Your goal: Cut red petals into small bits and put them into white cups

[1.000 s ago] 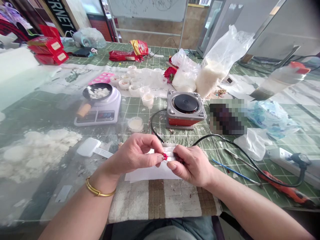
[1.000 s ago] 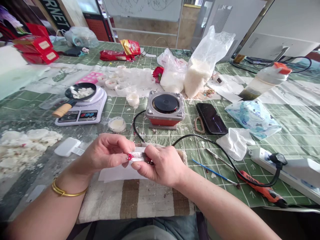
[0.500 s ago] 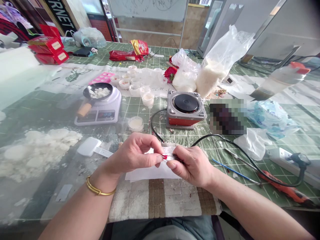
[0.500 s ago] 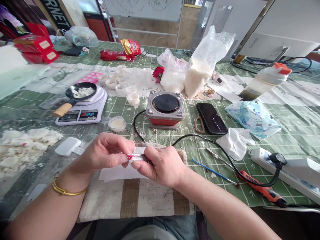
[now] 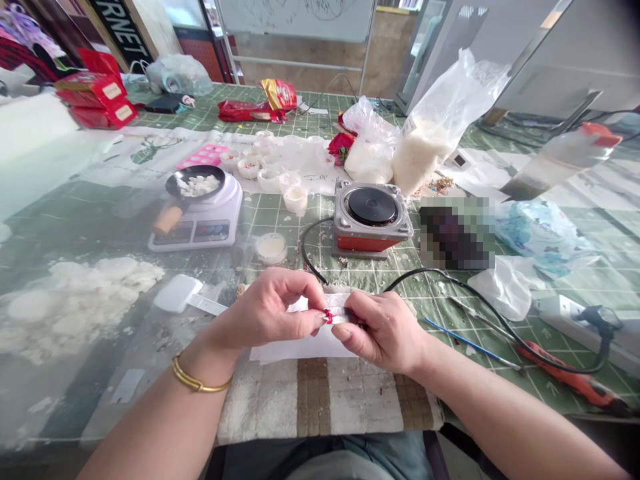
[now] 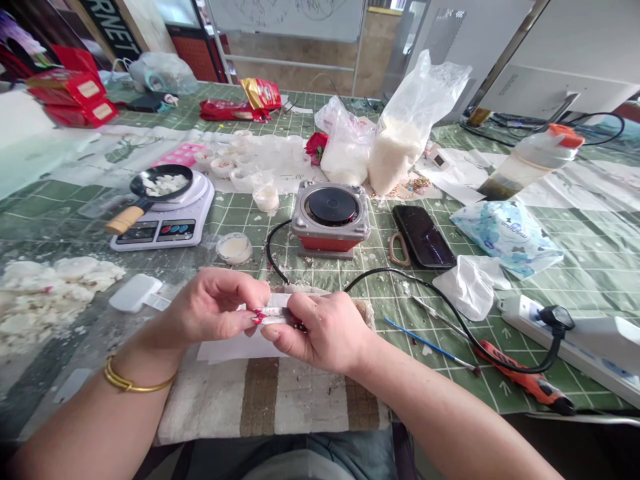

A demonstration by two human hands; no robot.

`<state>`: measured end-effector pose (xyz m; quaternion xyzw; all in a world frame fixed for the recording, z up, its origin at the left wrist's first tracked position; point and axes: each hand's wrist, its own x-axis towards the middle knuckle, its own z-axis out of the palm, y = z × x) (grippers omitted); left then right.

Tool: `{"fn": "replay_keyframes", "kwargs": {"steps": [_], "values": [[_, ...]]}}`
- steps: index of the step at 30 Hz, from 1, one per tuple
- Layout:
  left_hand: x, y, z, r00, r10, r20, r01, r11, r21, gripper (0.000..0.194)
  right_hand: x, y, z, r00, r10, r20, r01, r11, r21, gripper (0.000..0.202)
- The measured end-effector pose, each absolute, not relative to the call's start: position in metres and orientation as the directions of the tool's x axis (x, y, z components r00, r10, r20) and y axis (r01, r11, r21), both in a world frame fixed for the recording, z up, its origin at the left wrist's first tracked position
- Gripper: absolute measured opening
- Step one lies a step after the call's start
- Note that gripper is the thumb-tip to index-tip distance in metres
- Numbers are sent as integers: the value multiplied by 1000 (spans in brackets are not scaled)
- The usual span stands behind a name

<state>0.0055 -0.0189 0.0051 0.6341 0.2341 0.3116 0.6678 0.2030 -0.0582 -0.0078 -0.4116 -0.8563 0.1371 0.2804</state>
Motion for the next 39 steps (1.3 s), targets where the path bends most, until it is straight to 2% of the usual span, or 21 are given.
{"fn": "replay_keyframes", "kwargs": {"steps": [10, 23, 39], "values": [[3, -19, 6, 693, 715, 89, -129, 1, 992, 7, 204, -59, -6, -519, 792, 322, 635, 609, -476, 39], [3, -20, 5, 696, 712, 98, -173, 33, 984, 5, 202, -58, -8, -501, 742, 444, 623, 666, -409, 42], [3, -20, 6, 700, 709, 84, -148, 30, 989, 5, 203, -60, -8, -514, 768, 382, 647, 640, -415, 41]]}}
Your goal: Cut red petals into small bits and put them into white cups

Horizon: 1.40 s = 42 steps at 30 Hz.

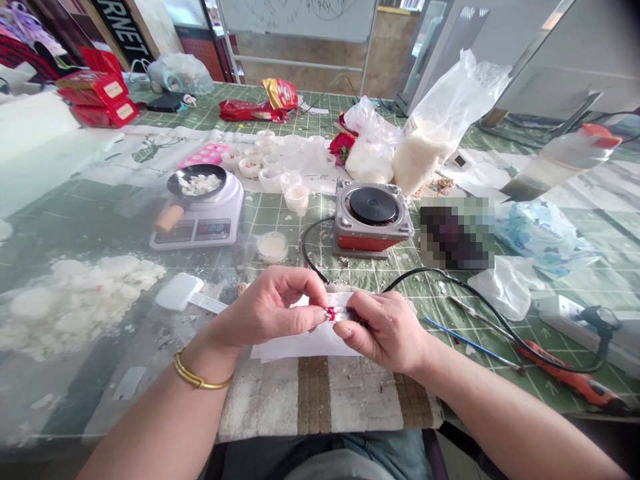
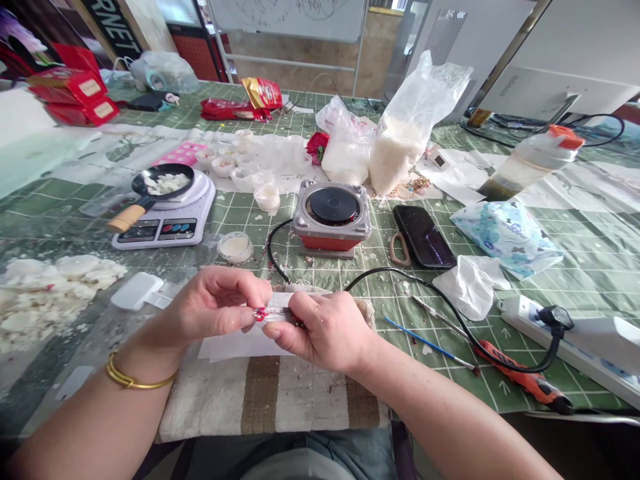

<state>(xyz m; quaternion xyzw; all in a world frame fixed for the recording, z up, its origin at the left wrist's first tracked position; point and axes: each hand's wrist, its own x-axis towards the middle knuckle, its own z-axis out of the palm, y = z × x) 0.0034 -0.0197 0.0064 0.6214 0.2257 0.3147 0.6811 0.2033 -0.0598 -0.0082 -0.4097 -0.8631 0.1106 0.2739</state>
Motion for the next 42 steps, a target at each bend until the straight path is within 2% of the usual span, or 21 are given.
{"fn": "replay_keyframes", "kwargs": {"steps": [8, 14, 32, 42], "values": [[4, -20, 7, 703, 706, 82, -145, 30, 989, 4, 203, -60, -8, -516, 758, 400, 646, 651, -400, 42], [4, -20, 5, 697, 712, 84, -168, 48, 985, 5, 202, -59, -9, -483, 740, 469, 648, 662, -377, 44], [3, -20, 6, 709, 699, 94, -179, 50, 983, 6, 203, -60, -7, -512, 752, 415, 649, 655, -387, 42], [5, -20, 5, 701, 704, 109, -208, 56, 977, 7, 202, -59, -10, -486, 740, 465, 633, 665, -396, 42]]}}
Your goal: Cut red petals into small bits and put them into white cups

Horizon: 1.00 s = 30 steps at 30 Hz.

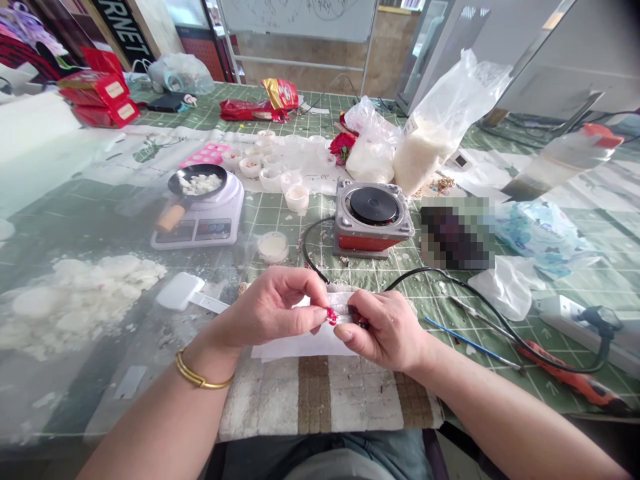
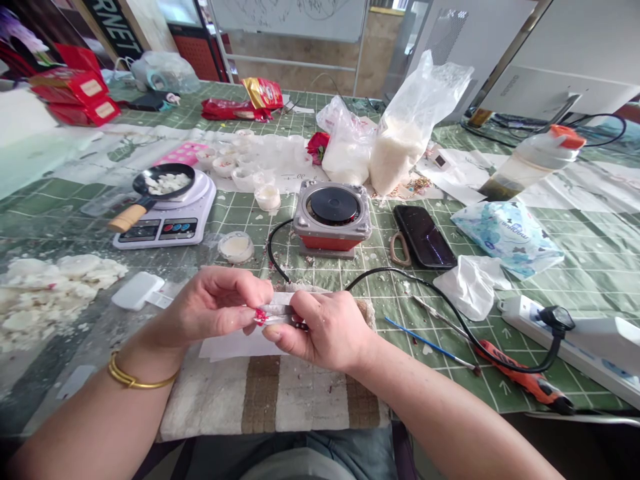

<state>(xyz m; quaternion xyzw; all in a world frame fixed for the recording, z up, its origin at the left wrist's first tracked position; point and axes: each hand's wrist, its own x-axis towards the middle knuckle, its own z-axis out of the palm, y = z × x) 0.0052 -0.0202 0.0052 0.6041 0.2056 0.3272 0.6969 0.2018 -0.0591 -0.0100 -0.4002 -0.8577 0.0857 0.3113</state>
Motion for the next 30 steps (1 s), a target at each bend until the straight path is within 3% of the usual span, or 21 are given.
{"fn": "replay_keyframes", "kwargs": {"steps": [18, 30], "values": [[4, -19, 4, 720, 684, 115, -224, 73, 972, 5, 202, -58, -6, -513, 752, 413, 652, 655, -383, 41], [4, -19, 5, 718, 683, 133, -220, 42, 975, 6, 202, -58, -9, -500, 739, 451, 637, 667, -387, 43]]}}
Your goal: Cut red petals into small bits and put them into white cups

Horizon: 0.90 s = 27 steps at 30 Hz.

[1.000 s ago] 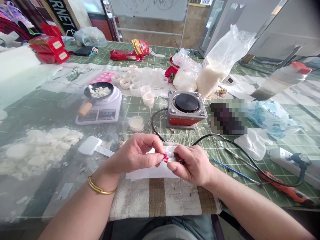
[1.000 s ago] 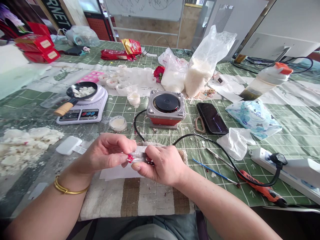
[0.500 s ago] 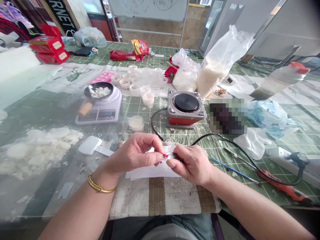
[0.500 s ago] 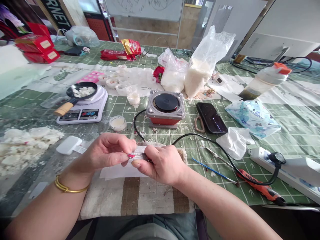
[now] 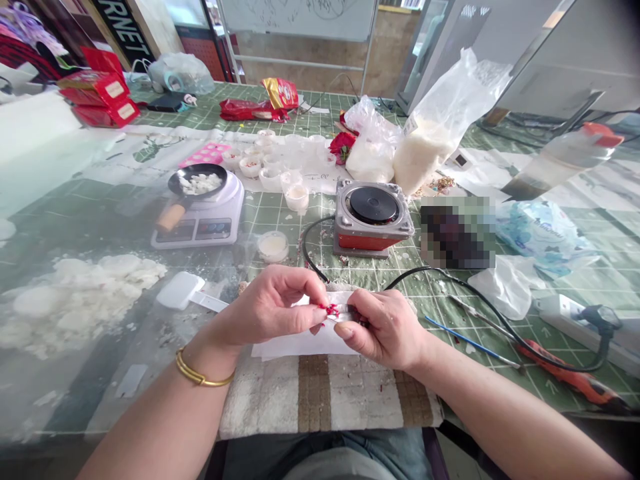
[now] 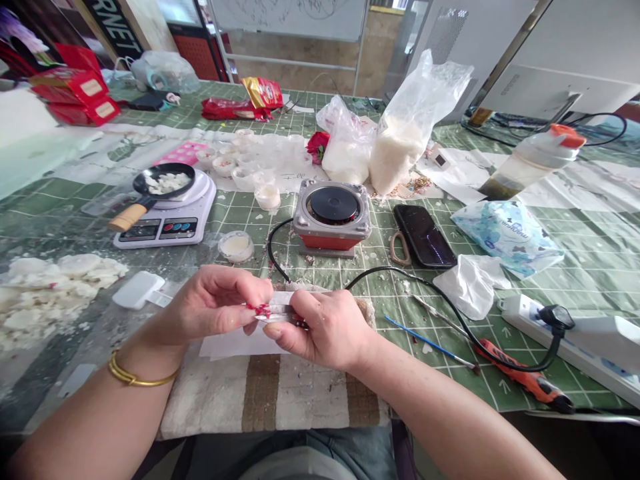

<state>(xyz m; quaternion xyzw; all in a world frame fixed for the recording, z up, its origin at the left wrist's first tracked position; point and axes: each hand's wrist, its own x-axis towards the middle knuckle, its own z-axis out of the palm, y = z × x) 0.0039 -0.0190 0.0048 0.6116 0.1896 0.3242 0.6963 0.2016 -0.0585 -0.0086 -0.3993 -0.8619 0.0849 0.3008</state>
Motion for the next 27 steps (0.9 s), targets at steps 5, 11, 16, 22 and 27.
{"fn": "replay_keyframes", "kwargs": {"steps": [5, 11, 16, 22, 27], "values": [[2, -20, 4, 713, 689, 126, -192, 20, 981, 6, 202, -58, -8, -511, 741, 436, 643, 666, -377, 43], [3, -19, 3, 712, 691, 120, -190, 26, 981, 5, 202, -59, -7, -514, 745, 425, 654, 661, -367, 43], [4, -19, 3, 714, 689, 122, -196, 30, 980, 6, 203, -59, -7, -515, 746, 423, 663, 659, -355, 42], [2, -20, 4, 713, 691, 122, -197, 31, 980, 5, 202, -59, -8, -507, 738, 446, 662, 665, -347, 44], [4, -19, 5, 702, 702, 120, -210, 43, 977, 5, 202, -58, -9, -484, 743, 462, 669, 655, -351, 45]]}}
